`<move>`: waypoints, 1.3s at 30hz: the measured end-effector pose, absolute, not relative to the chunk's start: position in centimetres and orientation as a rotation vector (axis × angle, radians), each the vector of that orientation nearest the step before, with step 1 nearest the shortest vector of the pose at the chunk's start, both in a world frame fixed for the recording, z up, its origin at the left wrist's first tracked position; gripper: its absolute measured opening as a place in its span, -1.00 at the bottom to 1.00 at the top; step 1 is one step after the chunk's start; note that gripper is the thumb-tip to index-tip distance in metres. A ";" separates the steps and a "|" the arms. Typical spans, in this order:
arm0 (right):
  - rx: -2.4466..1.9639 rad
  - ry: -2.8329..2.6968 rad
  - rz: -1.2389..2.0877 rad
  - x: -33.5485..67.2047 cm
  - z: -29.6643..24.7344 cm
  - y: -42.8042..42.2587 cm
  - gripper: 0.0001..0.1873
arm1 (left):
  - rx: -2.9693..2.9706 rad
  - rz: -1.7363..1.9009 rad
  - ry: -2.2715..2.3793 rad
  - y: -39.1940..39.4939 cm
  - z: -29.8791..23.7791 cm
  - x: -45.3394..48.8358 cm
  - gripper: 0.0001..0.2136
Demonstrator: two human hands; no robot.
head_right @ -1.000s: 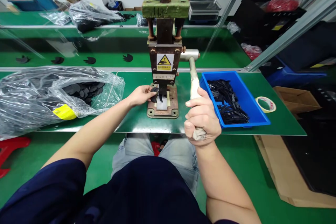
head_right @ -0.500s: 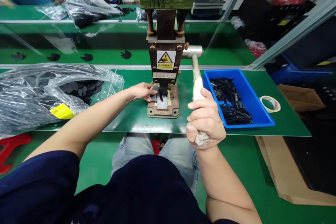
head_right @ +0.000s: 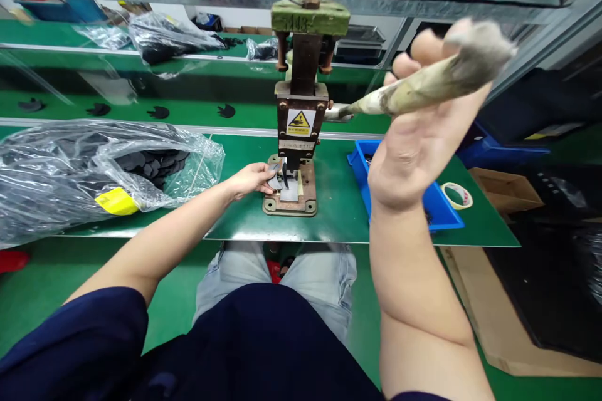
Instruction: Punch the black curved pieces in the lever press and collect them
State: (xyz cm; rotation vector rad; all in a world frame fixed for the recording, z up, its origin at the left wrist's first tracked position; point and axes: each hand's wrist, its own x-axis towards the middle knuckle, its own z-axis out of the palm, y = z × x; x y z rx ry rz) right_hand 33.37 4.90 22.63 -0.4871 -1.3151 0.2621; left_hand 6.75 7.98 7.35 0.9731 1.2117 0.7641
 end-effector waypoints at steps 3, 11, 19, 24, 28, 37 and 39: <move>-0.611 -1.286 0.279 33.1 16.7 4.7 -0.54 | 1.016 0.819 1.158 5.5 8.6 4.8 -0.70; -0.864 -1.613 0.827 26.1 4.1 -1.0 -0.66 | 1.237 0.813 1.062 -1.3 12.2 4.5 -0.60; -0.929 -1.595 0.839 24.3 3.7 -2.8 -0.71 | 1.227 0.725 1.065 -2.3 13.2 5.1 -0.58; -0.932 -1.735 0.734 25.2 5.0 -2.8 -0.77 | 1.257 0.692 1.081 -1.3 13.3 4.6 -0.56; -0.918 -1.864 0.598 26.5 6.0 -2.4 -0.82 | 1.419 0.749 1.168 -1.2 12.8 4.4 -0.63; -0.831 -1.967 0.416 27.0 5.9 -2.7 -0.92 | 1.943 0.968 1.351 -2.2 11.6 4.7 -0.58; -0.804 -1.981 0.402 27.0 6.0 -2.8 -0.93 | 1.885 0.942 1.347 -2.2 11.4 4.6 -0.56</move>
